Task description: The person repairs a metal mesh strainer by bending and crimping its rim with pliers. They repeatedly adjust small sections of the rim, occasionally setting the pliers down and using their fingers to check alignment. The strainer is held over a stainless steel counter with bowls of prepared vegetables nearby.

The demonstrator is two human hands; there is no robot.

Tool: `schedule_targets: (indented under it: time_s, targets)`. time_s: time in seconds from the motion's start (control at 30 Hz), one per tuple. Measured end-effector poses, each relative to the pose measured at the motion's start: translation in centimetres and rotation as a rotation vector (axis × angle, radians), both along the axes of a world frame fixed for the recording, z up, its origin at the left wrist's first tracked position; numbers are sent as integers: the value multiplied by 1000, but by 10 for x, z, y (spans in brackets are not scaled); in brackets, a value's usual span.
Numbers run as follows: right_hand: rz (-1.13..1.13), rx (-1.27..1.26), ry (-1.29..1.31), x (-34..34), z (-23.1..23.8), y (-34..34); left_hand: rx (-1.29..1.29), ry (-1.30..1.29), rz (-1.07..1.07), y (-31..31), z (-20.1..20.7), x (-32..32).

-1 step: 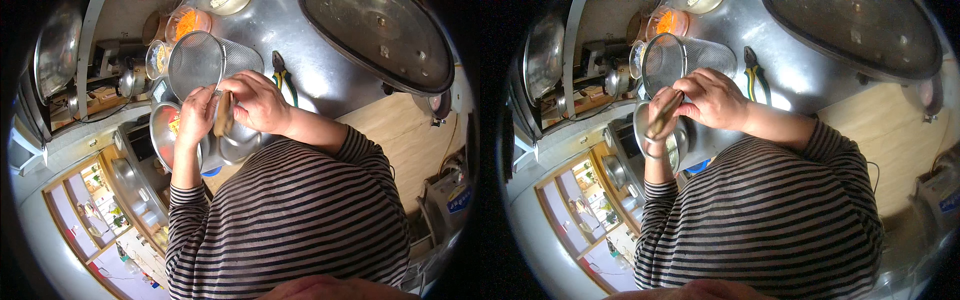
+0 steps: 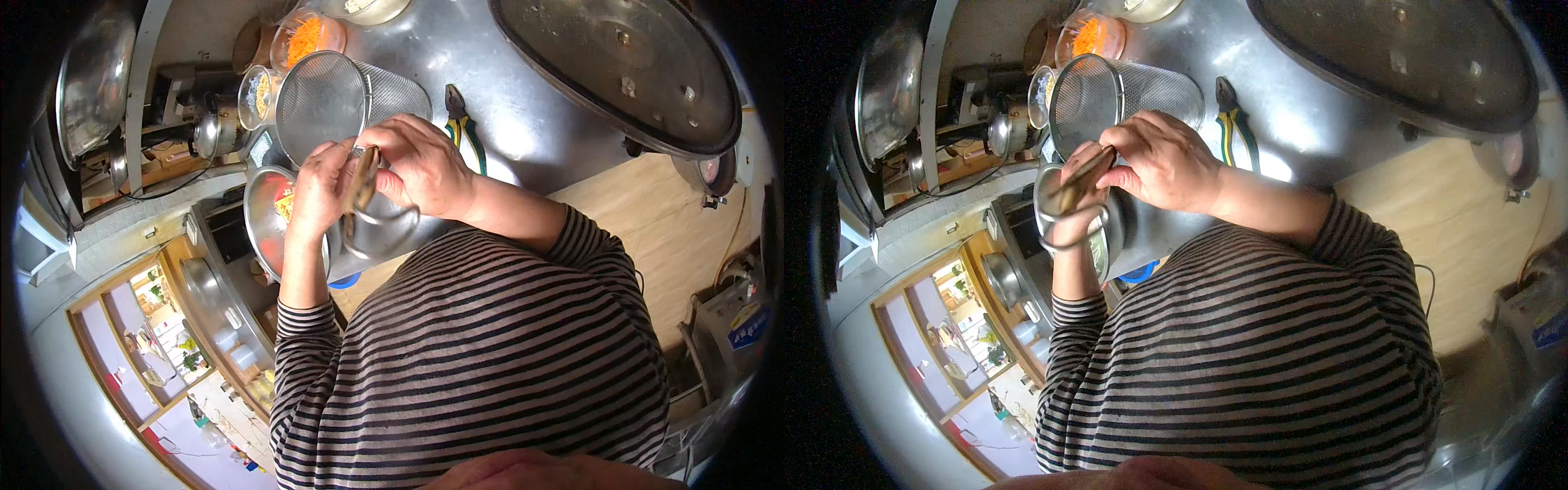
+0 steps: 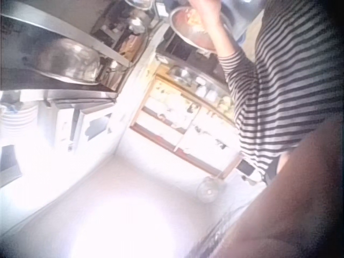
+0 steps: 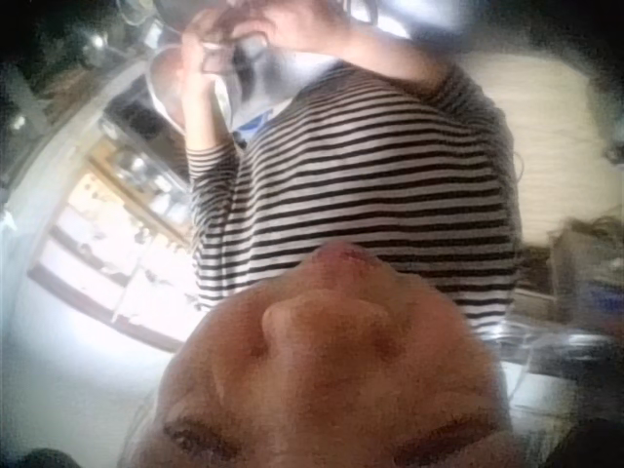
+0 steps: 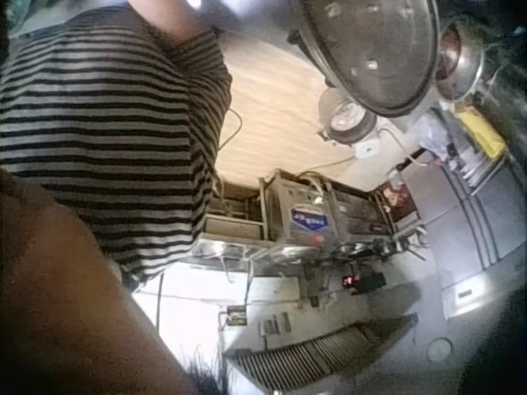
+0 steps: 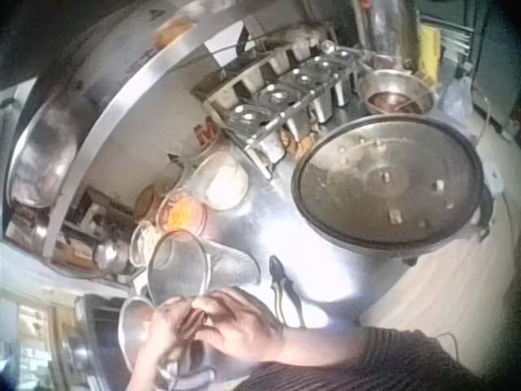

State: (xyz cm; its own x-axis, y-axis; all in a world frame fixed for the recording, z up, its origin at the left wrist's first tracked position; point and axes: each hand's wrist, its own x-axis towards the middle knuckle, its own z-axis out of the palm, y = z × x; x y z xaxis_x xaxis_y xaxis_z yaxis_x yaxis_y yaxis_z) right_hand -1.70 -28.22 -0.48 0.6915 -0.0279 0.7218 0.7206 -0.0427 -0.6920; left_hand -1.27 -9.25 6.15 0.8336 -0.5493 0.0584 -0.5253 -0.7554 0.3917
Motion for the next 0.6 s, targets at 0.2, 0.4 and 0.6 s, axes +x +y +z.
schedule_targets:
  time_s: [0.2, 0.4, 0.6]
  targets:
    - [39, 173, 76, 2, 13, 20, 72, 136, 147, 0, -4, -9]
    - [29, 252, 145, 1, 16, 31, -264, 147, 144, -10, -15, -5]
    - [231, 389, 323, 12, 11, 21, -140, 96, 253, -26, -10, -1]
